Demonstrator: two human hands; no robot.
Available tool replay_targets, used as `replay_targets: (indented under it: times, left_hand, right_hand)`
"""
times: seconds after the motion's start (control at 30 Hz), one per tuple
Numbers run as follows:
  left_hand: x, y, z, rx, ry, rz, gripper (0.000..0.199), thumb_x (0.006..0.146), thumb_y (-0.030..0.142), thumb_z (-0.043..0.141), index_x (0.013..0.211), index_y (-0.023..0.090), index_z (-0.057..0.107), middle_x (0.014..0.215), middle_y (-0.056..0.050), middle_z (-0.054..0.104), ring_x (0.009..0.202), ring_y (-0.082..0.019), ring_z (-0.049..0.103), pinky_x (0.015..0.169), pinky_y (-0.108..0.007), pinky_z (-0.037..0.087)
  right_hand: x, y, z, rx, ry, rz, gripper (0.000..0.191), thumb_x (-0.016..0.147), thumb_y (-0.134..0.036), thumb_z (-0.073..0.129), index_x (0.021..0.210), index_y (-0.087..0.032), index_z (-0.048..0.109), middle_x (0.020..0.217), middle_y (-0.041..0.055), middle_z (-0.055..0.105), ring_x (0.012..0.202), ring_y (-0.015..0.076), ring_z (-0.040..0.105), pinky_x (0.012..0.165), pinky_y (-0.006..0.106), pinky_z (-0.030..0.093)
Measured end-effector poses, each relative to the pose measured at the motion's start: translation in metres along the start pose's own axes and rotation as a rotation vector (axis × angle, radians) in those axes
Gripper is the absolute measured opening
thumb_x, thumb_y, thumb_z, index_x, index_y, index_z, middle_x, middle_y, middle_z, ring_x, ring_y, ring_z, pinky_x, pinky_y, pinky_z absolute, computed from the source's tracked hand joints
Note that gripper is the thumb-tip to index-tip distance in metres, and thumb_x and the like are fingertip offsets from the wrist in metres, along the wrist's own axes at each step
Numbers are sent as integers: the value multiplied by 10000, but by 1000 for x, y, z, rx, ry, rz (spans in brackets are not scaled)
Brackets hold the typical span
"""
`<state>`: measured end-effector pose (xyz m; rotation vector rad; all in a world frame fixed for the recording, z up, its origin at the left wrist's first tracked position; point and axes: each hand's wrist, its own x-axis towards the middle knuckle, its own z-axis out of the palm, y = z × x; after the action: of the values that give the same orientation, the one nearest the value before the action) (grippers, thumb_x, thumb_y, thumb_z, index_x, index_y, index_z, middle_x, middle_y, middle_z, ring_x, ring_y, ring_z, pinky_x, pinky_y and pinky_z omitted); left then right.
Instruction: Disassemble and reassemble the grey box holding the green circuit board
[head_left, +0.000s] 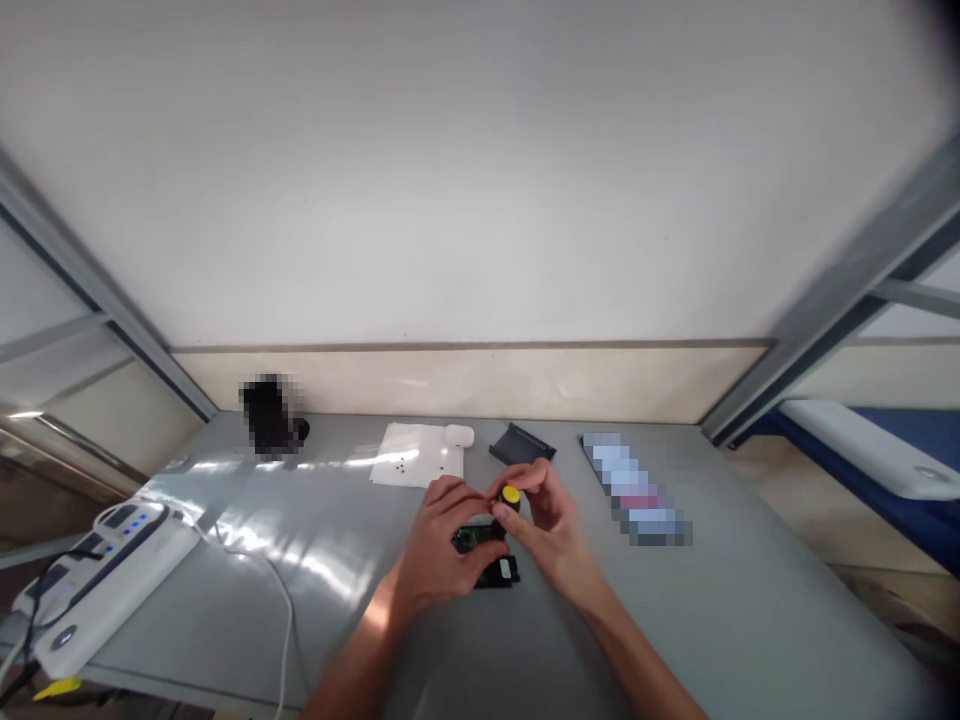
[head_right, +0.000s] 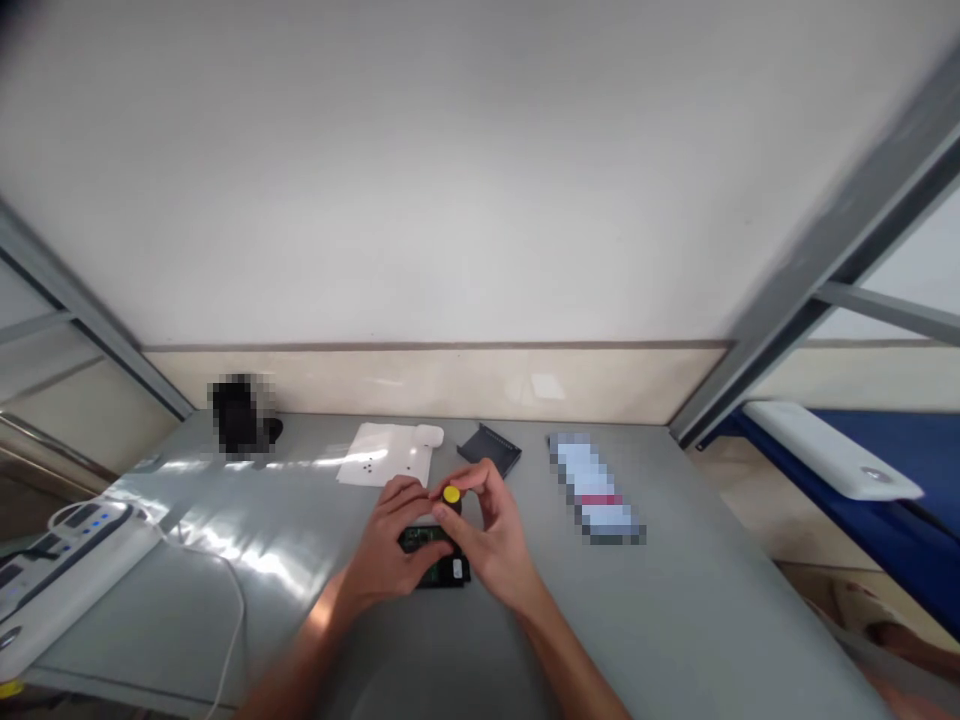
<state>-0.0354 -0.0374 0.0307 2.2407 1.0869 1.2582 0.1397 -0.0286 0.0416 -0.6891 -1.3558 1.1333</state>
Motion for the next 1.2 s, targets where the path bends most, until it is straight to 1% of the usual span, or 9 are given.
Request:
replay_targets:
  times: [0.17, 0.33, 0.5, 0.67, 0.8, 0.9, 1.0, 1.07, 1.2]
  left_hand:
    - [1, 4, 7, -21, -28, 13, 73, 972, 226, 652, 978, 226, 724, 924, -68, 750, 962, -254, 607, 913, -418, 527]
    - [3, 11, 0, -44, -147, -5, 162, 995, 189, 556, 1044, 214, 708, 1050, -98, 744, 1074, -278, 603, 978, -457, 517]
    - [-1, 5, -4, -40, -137, 4, 203, 982, 204, 575, 1135, 212, 708, 1075, -116, 708, 1066, -284, 593, 969, -469, 520]
    - [-3, 2, 5, -56, -23, 17, 144, 929, 206, 667, 1068, 221, 700, 1037, -88, 699, 1030, -266, 585, 916, -419, 533]
    - [-1, 5, 5, -50, -34, 24, 111, 992, 219, 586, 1003, 208, 696, 965, -85, 684, 986, -257, 577, 912, -419, 523]
    - [0, 3, -5, -6, -118, -4, 176, 1016, 250, 574, 1130, 213, 702, 1069, -97, 700, 1068, -269, 587, 980, -438, 505]
    - [0, -11, -18, 82, -111, -112, 315, 1015, 280, 577, 1323, 244, 637, 1080, -69, 705, 1066, -259, 614, 1021, -443, 482]
    - [0, -26, -24, 124, 48, -278, 343, 1040, 316, 517, 1367, 246, 594, 965, -34, 676, 922, -223, 630, 922, -389, 507]
    - [-3, -50, -29, 184, 164, -552, 398, 1035, 287, 444, 1420, 219, 519, 838, 12, 617, 718, -179, 584, 732, -304, 466]
  right_hand:
    - [0, -3, 1, -156, 64, -65, 247, 941, -471, 754, 1027, -283, 618, 890, 5, 575, 824, 203, 567, 802, 341, 481]
    - [2, -16, -11, -147, -143, -37, 348, 1059, -546, 511, 1077, -282, 736, 1052, 81, 667, 1047, 273, 633, 932, 407, 493]
    - [-2, -8, -4, -101, -87, -4, 166, 996, -429, 680, 979, -268, 645, 979, 47, 641, 968, 231, 624, 890, 346, 509]
    - [-3, -5, 10, -189, -17, -73, 147, 991, -380, 685, 965, -271, 589, 969, 24, 578, 931, 207, 579, 852, 317, 486]
    - [1, -10, 5, -359, -122, -129, 115, 1004, -373, 636, 964, -266, 642, 897, 25, 581, 876, 218, 540, 806, 328, 471]
    - [3, -7, -5, -431, -167, -69, 127, 999, -372, 627, 983, -254, 674, 851, 19, 627, 759, 200, 530, 710, 317, 462]
    - [5, 4, -14, -458, 34, -17, 178, 991, -413, 640, 1028, -246, 686, 857, 23, 663, 707, 189, 546, 672, 312, 470]
    - [6, 12, -16, -437, 212, -24, 247, 993, -468, 628, 1063, -238, 686, 968, 58, 702, 774, 204, 600, 704, 319, 501]
    - [10, 27, -13, -455, 312, 33, 410, 960, -576, 631, 1140, -218, 718, 1130, 110, 742, 758, 203, 603, 629, 305, 508]
